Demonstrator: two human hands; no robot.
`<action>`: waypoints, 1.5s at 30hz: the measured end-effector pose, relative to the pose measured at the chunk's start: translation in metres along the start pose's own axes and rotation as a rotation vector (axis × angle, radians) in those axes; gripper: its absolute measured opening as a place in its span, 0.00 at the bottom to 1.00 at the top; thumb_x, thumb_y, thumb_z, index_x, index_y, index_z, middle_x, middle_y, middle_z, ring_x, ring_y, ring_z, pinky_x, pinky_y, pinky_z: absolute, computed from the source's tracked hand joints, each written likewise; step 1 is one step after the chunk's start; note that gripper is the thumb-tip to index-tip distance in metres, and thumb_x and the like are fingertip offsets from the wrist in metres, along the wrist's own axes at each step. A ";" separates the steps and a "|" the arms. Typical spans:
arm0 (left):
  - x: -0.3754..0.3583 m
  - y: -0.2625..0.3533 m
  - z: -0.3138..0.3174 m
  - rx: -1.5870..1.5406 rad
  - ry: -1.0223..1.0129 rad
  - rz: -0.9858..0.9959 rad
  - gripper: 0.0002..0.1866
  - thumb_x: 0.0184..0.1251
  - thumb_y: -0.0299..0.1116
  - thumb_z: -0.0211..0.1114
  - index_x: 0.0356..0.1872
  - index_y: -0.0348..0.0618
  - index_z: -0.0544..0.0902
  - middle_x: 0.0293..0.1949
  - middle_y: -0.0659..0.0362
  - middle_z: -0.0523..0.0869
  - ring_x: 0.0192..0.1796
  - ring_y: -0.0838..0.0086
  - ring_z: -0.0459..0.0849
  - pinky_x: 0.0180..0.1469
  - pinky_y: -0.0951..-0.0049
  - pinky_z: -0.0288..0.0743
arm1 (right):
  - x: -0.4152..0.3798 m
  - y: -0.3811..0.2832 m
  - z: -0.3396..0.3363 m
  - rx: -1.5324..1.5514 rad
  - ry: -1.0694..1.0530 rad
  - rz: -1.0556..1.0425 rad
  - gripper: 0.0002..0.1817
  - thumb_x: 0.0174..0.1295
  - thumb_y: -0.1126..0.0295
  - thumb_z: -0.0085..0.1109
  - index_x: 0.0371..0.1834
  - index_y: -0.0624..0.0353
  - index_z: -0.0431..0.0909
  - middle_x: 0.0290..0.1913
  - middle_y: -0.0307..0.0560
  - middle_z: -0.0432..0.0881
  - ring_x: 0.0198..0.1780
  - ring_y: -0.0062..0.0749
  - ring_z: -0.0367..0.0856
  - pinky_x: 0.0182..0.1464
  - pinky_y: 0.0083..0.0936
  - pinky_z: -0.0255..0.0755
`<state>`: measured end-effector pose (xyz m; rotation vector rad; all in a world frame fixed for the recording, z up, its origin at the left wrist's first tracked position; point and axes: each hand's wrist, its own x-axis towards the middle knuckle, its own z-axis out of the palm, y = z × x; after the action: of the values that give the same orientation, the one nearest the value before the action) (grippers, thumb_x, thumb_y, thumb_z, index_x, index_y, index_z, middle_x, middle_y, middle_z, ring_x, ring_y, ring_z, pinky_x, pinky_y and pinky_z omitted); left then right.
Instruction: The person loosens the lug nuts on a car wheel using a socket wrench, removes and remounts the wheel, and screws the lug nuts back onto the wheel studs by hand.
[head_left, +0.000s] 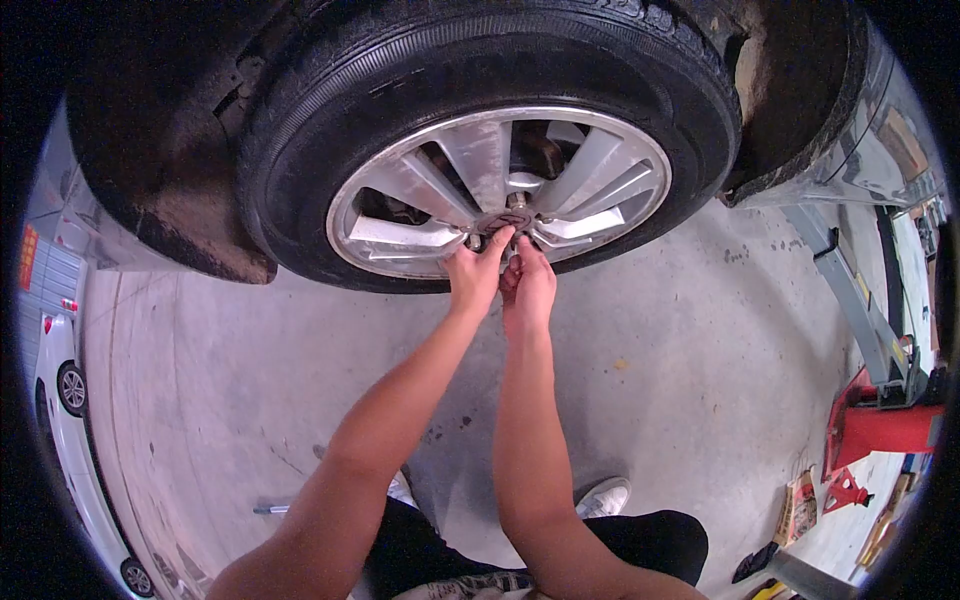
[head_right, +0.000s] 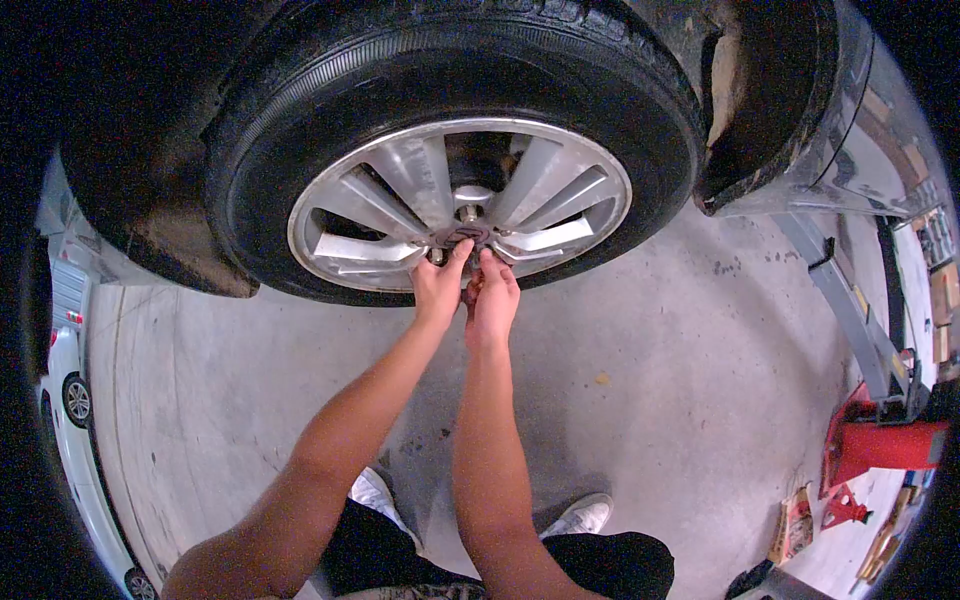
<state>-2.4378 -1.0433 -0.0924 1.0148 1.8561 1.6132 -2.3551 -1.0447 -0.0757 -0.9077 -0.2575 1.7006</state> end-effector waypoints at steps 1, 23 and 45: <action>0.001 -0.002 0.001 -0.007 0.019 0.013 0.28 0.60 0.50 0.79 0.47 0.32 0.88 0.46 0.45 0.91 0.50 0.53 0.88 0.59 0.54 0.76 | 0.001 0.001 -0.002 0.000 0.000 0.000 0.10 0.74 0.63 0.60 0.34 0.52 0.75 0.23 0.29 0.69 0.21 0.15 0.64 0.22 0.18 0.56; -0.025 0.028 0.021 0.419 0.452 -0.394 0.52 0.52 0.56 0.84 0.68 0.30 0.68 0.66 0.38 0.75 0.60 0.50 0.80 0.67 0.54 0.71 | 0.012 0.010 -0.007 -0.067 -0.041 0.000 0.12 0.75 0.62 0.63 0.45 0.60 0.79 0.39 0.37 0.82 0.38 0.21 0.77 0.41 0.22 0.73; -0.029 0.025 0.019 -0.354 0.252 -0.319 0.64 0.49 0.55 0.86 0.71 0.19 0.55 0.65 0.35 0.75 0.65 0.54 0.78 0.69 0.62 0.70 | 0.005 0.004 -0.011 -0.036 -0.026 0.052 0.12 0.76 0.63 0.59 0.50 0.62 0.82 0.42 0.39 0.85 0.39 0.23 0.81 0.40 0.25 0.75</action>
<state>-2.4005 -1.0532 -0.0751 0.3588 1.6916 1.8408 -2.3511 -1.0448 -0.0880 -0.9265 -0.2851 1.7612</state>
